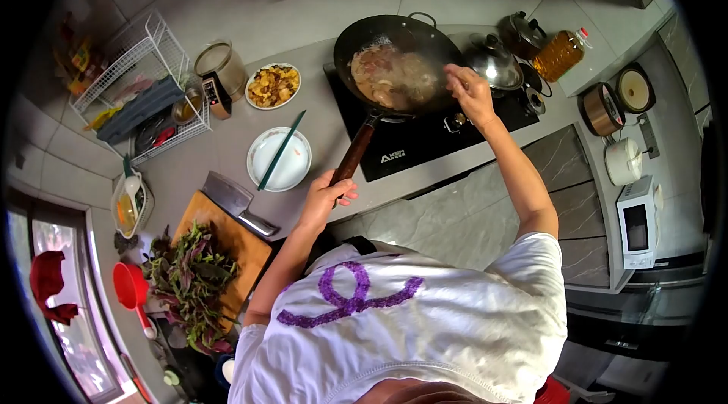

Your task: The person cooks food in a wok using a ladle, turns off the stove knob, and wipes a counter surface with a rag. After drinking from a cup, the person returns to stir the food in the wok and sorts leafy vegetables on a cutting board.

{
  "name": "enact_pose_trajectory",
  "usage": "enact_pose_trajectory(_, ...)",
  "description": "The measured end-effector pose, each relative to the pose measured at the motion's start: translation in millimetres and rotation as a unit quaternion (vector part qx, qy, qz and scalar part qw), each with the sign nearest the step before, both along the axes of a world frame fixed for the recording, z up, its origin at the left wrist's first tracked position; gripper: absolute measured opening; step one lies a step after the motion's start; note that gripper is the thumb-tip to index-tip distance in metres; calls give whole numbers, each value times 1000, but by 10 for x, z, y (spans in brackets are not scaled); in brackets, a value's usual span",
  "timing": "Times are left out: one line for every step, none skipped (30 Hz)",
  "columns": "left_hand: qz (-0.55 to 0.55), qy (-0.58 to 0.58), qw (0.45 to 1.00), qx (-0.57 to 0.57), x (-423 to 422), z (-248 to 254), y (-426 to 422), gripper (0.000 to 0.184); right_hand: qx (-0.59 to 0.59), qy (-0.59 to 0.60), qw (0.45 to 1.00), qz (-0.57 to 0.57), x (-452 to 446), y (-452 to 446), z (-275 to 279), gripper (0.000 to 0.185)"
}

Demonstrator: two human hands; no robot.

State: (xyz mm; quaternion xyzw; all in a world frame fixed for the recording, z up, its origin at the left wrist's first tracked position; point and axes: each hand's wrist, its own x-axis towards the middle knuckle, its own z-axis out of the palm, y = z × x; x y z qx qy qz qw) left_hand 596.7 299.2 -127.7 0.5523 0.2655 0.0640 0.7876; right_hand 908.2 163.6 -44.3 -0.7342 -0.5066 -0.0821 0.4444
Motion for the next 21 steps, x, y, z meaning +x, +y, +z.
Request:
enact_pose_trajectory(-2,-4,1000,2,0,-4,2,30,15,94,995,-2,-47,-26,50,19)
enact_pose_trajectory(-4,-7,1000,4,-2,-9,3,30,15,95,995,-3,-38,-37,49,19)
enact_pose_trajectory(-5,-6,1000,5,-3,-18,4,30,30,131,991,-14,-16,-48,48,19)
enact_pose_trajectory(-3,-5,1000,3,-2,-28,6,30,45,166,985,-25,-4,-57,51,20)
enact_pose_trajectory(-2,-5,1000,1,-1,-32,7,30,56,198,978,-33,-15,-59,71,21)
enact_pose_trajectory(-2,-4,1000,1,-1,-26,5,30,57,199,978,-33,-8,-66,78,21)
enact_pose_trajectory(-1,-4,1000,0,-2,-17,-1,30,71,214,974,-36,8,-76,86,21)
enact_pose_trajectory(1,-3,1000,-1,-3,-12,-1,31,85,230,969,-38,25,-83,90,22)
enact_pose_trajectory(1,-3,1000,-1,-1,-16,1,31,103,241,965,-31,46,-92,73,21)
enact_pose_trajectory(0,-4,1000,0,2,-24,4,31,104,241,965,-31,46,-98,84,21)
enact_pose_trajectory(0,-5,1000,0,4,-30,7,32,107,246,963,-37,41,-104,106,21)
enact_pose_trajectory(0,-5,1000,0,4,-32,8,32,110,251,961,-43,41,-109,118,21)
enact_pose_trajectory(0,-5,1000,1,4,-34,8,32,110,251,961,-43,53,-118,118,21)
enact_pose_trajectory(0,-5,1000,1,4,-34,6,32,119,256,958,-40,73,-131,119,21)
enact_pose_trajectory(1,-5,1000,1,5,-33,4,32,128,261,956,-37,86,-136,120,21)
enact_pose_trajectory(0,-5,1000,2,4,-31,3,33,128,262,956,-37,89,-135,127,21)
enact_pose_trajectory(-1,-6,1000,4,3,-28,2,33,123,253,959,-38,90,-137,141,22)
enact_pose_trajectory(-1,-6,1000,4,2,-23,0,33,118,244,962,-40,92,-138,151,22)
enact_pose_trajectory(-1,-6,1000,4,0,-18,-1,33,117,244,962,-40,95,-137,154,22)
enact_pose_trajectory(-1,-6,1000,4,-1,-15,-3,33,115,242,962,-44,99,-137,156,22)
enact_pose_trajectory(0,-6,1000,4,-3,-14,-7,33,113,240,963,-47,101,-137,162,22)
